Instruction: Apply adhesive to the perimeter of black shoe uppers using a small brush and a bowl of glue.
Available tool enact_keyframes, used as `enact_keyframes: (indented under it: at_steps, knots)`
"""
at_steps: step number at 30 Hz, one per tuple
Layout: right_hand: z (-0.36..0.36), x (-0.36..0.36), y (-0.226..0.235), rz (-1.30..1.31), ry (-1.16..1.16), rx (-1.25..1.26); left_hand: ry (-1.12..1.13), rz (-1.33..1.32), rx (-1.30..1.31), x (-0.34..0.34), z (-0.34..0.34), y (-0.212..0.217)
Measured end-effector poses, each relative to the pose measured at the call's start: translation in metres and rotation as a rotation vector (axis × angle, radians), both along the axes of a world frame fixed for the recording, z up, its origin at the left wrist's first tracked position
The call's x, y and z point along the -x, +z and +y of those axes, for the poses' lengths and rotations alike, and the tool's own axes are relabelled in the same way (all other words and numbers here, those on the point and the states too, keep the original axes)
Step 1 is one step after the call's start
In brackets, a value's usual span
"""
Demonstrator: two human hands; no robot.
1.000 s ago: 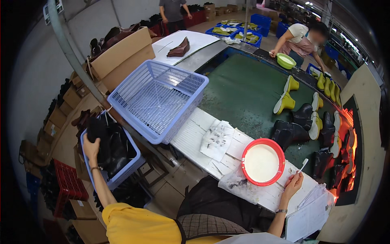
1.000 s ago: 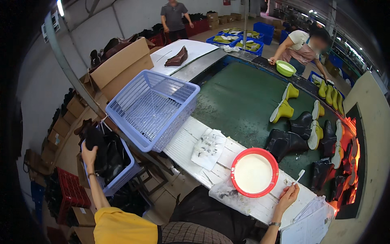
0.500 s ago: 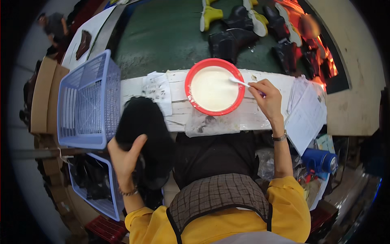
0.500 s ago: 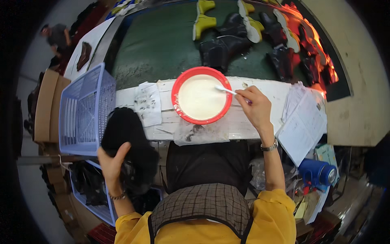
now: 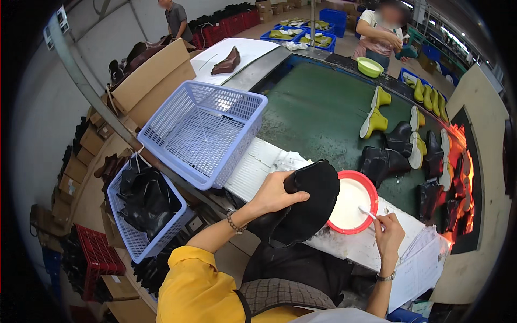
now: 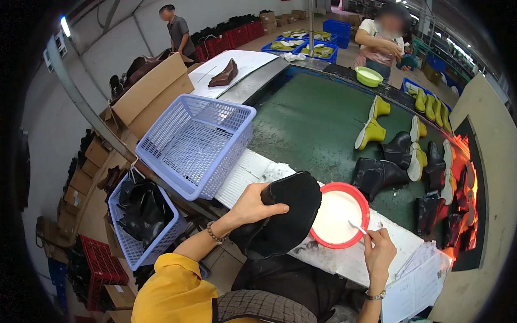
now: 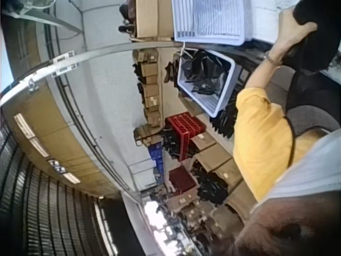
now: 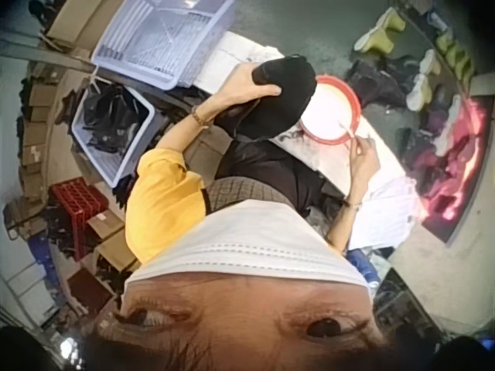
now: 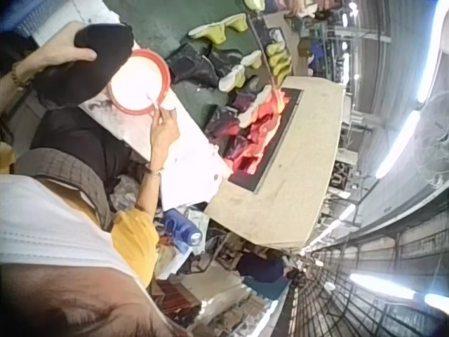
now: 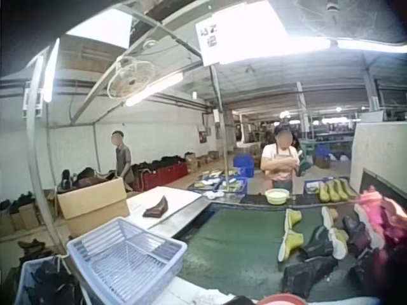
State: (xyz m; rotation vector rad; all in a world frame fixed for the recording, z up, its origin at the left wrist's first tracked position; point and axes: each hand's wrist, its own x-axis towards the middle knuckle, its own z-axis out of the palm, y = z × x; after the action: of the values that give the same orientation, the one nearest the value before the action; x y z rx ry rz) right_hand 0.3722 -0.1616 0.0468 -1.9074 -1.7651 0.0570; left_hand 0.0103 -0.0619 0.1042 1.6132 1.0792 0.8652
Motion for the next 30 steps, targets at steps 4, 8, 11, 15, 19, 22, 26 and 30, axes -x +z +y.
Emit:
enact_keyframes:
  at_steps: [4,8,11,15,19,22,26,30]
  knots:
    - [0.007,-0.001,-0.001,0.013,-0.002,-0.037,0.021,0.069,0.058,0.001,0.011,0.003]
    - [0.008,-0.010,-0.010,0.110,-0.016,0.004,0.026,0.076,-0.019,-0.005,0.017,0.005]
    - [0.006,-0.022,-0.030,0.321,0.017,-0.089,0.040,0.104,0.003,-0.009,0.019,0.011]
    - [0.001,-0.043,-0.087,0.533,-0.033,-0.191,0.186,0.376,-0.116,-0.006,0.030,-0.008]
    - [0.002,-0.034,-0.122,0.574,-0.108,-0.295,0.521,0.796,-0.210,0.009,0.057,-0.070]
    - [0.002,-0.025,-0.117,0.594,-0.125,-0.311,0.551,0.839,-0.237,0.027,0.074,-0.116]
    - [0.003,-0.025,-0.105,0.599,-0.135,-0.287,0.577,0.895,-0.256,0.014,0.102,-0.123]
    - [0.005,-0.026,-0.102,0.582,-0.114,-0.280,0.567,0.912,-0.235,0.012,0.098,-0.120]
